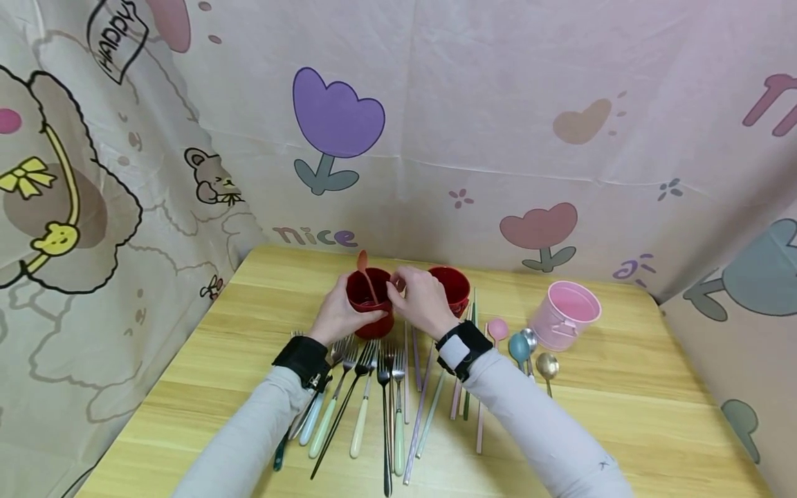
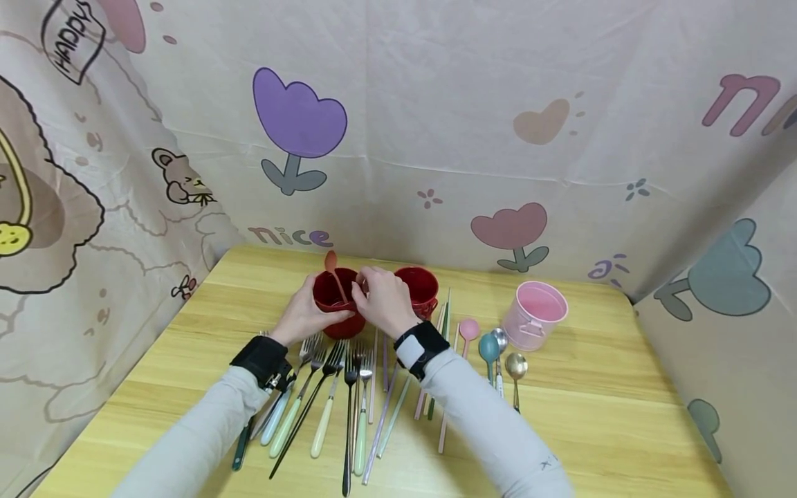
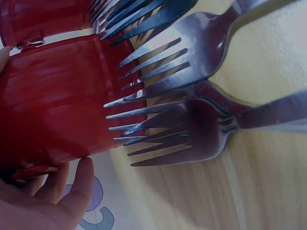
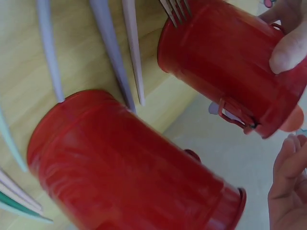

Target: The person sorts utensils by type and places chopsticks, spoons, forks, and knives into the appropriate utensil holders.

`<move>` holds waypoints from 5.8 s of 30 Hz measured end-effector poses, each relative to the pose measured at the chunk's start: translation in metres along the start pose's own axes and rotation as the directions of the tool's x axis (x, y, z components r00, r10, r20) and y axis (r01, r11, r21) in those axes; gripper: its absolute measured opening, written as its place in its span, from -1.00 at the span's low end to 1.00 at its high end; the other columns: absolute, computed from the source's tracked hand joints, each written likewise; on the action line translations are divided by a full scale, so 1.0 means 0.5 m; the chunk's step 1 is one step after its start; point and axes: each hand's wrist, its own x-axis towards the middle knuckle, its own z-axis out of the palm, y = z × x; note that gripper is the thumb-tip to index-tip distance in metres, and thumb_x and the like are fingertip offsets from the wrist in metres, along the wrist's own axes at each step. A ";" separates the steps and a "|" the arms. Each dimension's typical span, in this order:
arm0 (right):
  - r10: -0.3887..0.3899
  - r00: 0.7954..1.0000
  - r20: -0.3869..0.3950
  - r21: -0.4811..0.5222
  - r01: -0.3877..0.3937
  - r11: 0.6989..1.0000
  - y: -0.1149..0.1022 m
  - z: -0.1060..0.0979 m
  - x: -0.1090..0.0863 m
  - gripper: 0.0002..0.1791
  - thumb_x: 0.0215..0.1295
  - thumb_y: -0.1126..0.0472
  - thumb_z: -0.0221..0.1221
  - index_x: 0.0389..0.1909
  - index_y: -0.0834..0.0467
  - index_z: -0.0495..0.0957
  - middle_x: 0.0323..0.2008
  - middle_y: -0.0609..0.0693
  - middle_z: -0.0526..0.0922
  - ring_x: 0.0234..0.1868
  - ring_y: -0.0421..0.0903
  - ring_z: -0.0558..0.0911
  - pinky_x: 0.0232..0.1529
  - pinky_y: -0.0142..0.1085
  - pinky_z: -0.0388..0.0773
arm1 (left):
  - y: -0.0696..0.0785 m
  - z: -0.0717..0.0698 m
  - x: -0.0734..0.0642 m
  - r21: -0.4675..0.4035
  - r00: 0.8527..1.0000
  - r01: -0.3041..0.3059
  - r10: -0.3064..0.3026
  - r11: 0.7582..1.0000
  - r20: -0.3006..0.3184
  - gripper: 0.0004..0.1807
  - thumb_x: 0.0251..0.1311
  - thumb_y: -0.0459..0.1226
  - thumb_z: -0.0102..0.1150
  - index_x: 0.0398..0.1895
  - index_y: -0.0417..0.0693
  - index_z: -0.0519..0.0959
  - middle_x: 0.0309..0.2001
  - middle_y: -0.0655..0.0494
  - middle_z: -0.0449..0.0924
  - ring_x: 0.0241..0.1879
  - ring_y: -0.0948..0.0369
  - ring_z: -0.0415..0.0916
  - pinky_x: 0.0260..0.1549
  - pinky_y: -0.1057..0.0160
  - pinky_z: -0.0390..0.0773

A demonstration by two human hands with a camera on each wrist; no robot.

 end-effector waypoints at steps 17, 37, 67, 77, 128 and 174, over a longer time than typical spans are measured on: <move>0.016 0.998 0.057 0.077 -0.020 0.997 0.069 -0.074 -0.152 -0.95 0.29 0.31 0.22 -0.26 0.14 0.62 -0.44 -0.08 0.66 -0.47 -0.26 0.54 -0.42 -0.47 0.49 | 0.006 0.001 -0.003 0.016 0.999 0.040 -0.040 0.999 -0.010 -0.03 -0.03 -0.15 0.57 0.41 -0.10 0.18 0.33 -0.14 0.43 0.31 -0.10 0.42 0.23 -0.15 0.53; 0.231 0.965 0.125 -0.082 -0.221 0.972 0.237 -0.163 -0.311 -0.98 0.19 0.35 0.24 -0.36 0.23 0.62 -0.53 -0.09 0.65 -0.55 -0.37 0.49 -0.52 -0.47 0.46 | 0.003 0.000 0.001 -0.001 1.000 0.029 -0.029 1.000 0.002 -0.02 -0.03 -0.14 0.57 0.41 -0.09 0.18 0.35 -0.14 0.41 0.32 -0.11 0.41 0.22 -0.16 0.54; 0.303 0.903 0.305 -0.083 -0.292 0.953 0.259 -0.109 -0.275 -0.96 0.20 0.30 0.27 -0.38 0.19 0.61 -0.57 -0.07 0.59 -0.61 -0.26 0.44 -0.58 -0.41 0.37 | 0.004 -0.001 -0.002 0.011 1.000 0.010 -0.010 1.000 0.005 -0.01 -0.01 -0.15 0.56 0.44 -0.08 0.15 0.35 -0.14 0.41 0.32 -0.12 0.40 0.22 -0.16 0.54; 0.336 0.875 0.348 -0.066 -0.335 0.940 0.253 -0.110 -0.274 -0.93 0.16 0.36 0.26 -0.44 0.16 0.57 -0.54 -0.05 0.60 -0.61 -0.23 0.45 -0.60 -0.41 0.37 | 0.001 -0.001 0.001 0.019 1.000 -0.019 0.019 1.000 0.001 -0.01 -0.03 -0.14 0.58 0.42 -0.11 0.18 0.33 -0.15 0.44 0.31 -0.11 0.43 0.24 -0.16 0.52; 0.306 0.925 -0.226 0.347 -0.217 0.912 0.164 -0.151 -0.165 -0.73 0.24 0.43 0.27 -0.05 0.32 0.54 -0.28 0.21 0.75 -0.31 -0.35 0.63 -0.34 -0.52 0.60 | -0.002 -0.002 0.001 0.027 1.000 -0.012 0.012 1.000 0.009 0.00 -0.02 -0.12 0.57 0.43 -0.10 0.16 0.33 -0.14 0.43 0.30 -0.12 0.42 0.20 -0.16 0.55; 0.194 0.981 -0.025 0.414 -0.167 0.895 -0.025 0.049 0.044 -0.77 0.34 0.27 0.27 -0.04 0.25 0.61 -0.18 0.16 0.75 -0.17 0.03 0.70 -0.11 -0.19 0.71 | 0.000 -0.002 0.004 0.045 1.000 -0.019 0.019 0.999 0.004 -0.07 -0.01 -0.09 0.55 0.35 -0.13 0.21 0.25 -0.15 0.47 0.21 -0.08 0.50 0.22 -0.08 0.55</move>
